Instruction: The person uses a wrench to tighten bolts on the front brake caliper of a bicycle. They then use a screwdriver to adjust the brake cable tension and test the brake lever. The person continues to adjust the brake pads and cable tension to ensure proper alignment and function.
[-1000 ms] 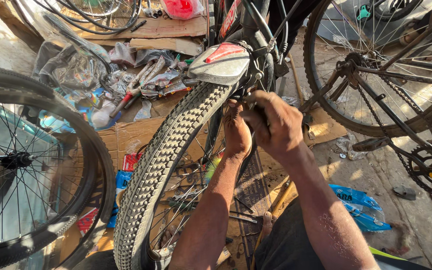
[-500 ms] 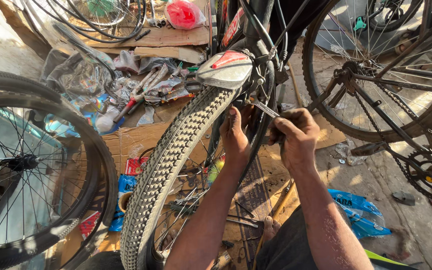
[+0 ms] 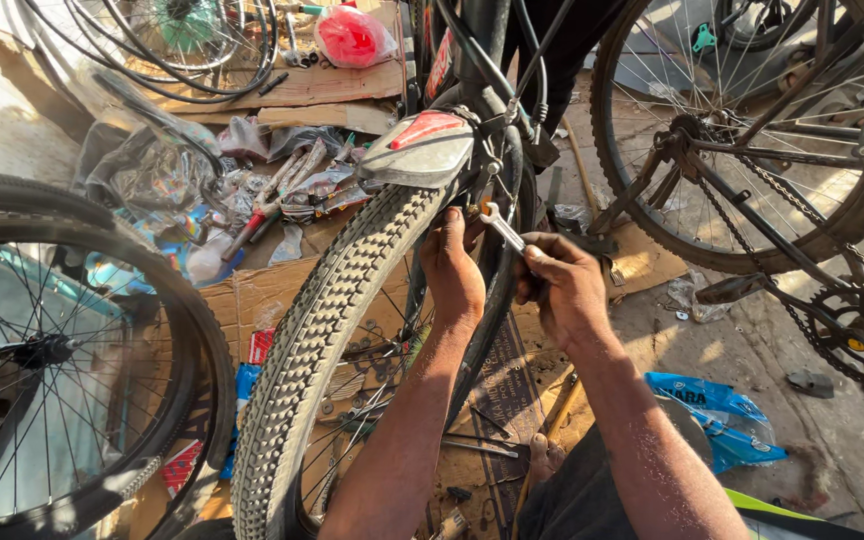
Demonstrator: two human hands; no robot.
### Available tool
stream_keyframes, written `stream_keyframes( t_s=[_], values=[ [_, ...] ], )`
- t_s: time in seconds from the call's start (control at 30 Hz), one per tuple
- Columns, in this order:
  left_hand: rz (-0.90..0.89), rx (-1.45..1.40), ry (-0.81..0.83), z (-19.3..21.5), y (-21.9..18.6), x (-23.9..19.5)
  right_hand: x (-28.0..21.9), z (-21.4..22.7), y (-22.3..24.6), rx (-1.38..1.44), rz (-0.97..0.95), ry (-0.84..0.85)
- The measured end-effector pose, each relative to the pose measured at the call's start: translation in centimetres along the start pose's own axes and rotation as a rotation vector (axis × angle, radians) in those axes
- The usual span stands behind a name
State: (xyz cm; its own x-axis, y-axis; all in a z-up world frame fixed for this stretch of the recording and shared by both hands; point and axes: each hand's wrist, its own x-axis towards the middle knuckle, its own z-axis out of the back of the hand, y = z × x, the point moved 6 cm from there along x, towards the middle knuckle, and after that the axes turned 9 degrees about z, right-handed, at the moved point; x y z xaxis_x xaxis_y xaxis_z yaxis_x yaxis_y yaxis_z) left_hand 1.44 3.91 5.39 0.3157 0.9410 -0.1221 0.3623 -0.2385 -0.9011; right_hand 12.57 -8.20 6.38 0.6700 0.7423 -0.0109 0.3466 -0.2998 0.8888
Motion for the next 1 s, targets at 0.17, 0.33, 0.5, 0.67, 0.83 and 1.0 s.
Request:
stream_keyframes(
  t_s=[0.17,0.33,0.5,0.67,0.83,1.0],
  values=[
    [0.126,0.163,-0.132,0.3,0.8,0.7,-0.5,-1.7,-1.4,0.073,-0.109,0.008],
    [-0.075,0.098,-0.054,-0.7,-1.0,0.7,-0.4,-1.9,-3.1,0.046,-0.125,0.042],
    [-0.096,0.1,-0.059,-0.8,-1.6,0.6,1.8,-0.4,-2.8,-0.07,-0.03,0.128],
    [-0.096,0.092,-0.063,-0.7,-1.6,0.6,2.5,-0.3,-3.7,-0.077,-0.046,0.151],
    [-0.129,0.112,-0.067,-0.7,-1.9,0.7,2.8,-0.4,-3.0,-0.179,-0.011,0.173],
    [-0.15,0.113,-0.05,-0.8,-1.7,0.8,3.0,-0.3,-2.9,-0.208,-0.009,0.186]
  ],
)
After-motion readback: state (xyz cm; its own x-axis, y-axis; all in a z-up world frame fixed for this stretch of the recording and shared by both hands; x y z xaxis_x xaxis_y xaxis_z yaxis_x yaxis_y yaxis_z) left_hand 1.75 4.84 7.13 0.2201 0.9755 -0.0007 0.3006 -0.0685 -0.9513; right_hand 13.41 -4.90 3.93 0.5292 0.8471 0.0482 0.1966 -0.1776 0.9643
